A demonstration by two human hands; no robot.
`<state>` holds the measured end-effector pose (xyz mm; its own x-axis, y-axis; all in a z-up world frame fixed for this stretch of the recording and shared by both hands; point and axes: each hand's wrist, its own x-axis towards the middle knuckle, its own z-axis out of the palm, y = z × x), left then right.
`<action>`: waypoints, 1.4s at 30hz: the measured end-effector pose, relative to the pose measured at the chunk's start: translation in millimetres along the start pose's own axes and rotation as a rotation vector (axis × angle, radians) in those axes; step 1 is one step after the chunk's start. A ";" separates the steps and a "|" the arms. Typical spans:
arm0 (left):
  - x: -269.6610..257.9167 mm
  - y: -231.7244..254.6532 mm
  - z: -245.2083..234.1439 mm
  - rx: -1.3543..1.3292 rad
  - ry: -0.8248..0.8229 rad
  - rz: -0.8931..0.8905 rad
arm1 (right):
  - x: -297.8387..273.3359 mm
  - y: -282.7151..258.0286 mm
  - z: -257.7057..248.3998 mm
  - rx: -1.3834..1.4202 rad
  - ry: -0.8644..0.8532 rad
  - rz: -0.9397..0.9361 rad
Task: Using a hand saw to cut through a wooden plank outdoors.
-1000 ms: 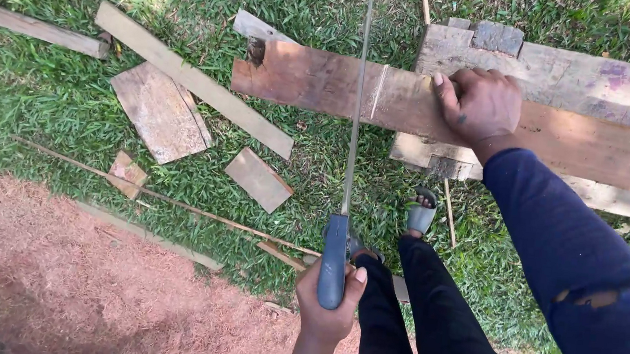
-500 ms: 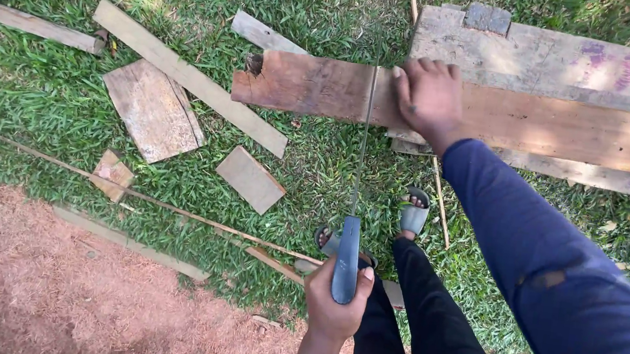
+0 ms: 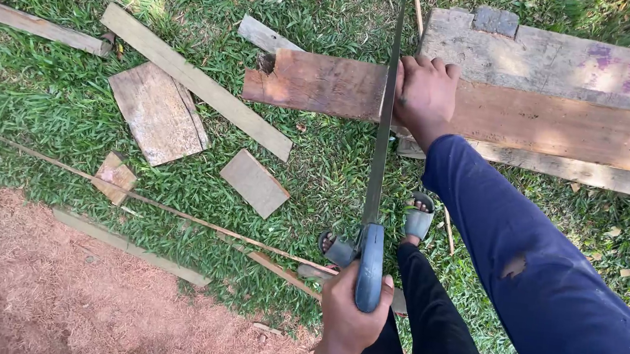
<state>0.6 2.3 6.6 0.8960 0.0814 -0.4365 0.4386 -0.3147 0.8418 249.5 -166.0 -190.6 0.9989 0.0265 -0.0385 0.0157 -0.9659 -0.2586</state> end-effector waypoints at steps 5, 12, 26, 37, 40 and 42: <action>-29.6 -22.8 -3.9 -0.031 -0.026 -0.021 | 0.8 1.2 -0.6 0.025 0.007 0.015; 6.4 -23.5 0.7 -0.014 0.004 -0.034 | -0.2 -0.7 -4.9 0.031 -0.008 0.022; 101.1 13.8 34.5 0.028 0.147 0.137 | -1.7 6.1 3.7 0.087 0.002 0.010; 87.3 -2.3 30.5 0.134 0.066 0.228 | 0.4 3.5 2.0 0.042 -0.026 0.025; 64.1 -7.1 20.6 0.131 0.042 0.176 | 1.7 0.4 -1.2 0.044 -0.045 0.032; 48.4 -10.9 14.2 0.125 0.016 0.147 | 3.4 -0.4 -5.3 0.041 -0.055 0.045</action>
<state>38.2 -3.7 -28.3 0.9511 0.0409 -0.3061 0.2923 -0.4396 0.8493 253.2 -166.9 -185.6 0.9947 -0.0014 -0.1031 -0.0319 -0.9550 -0.2948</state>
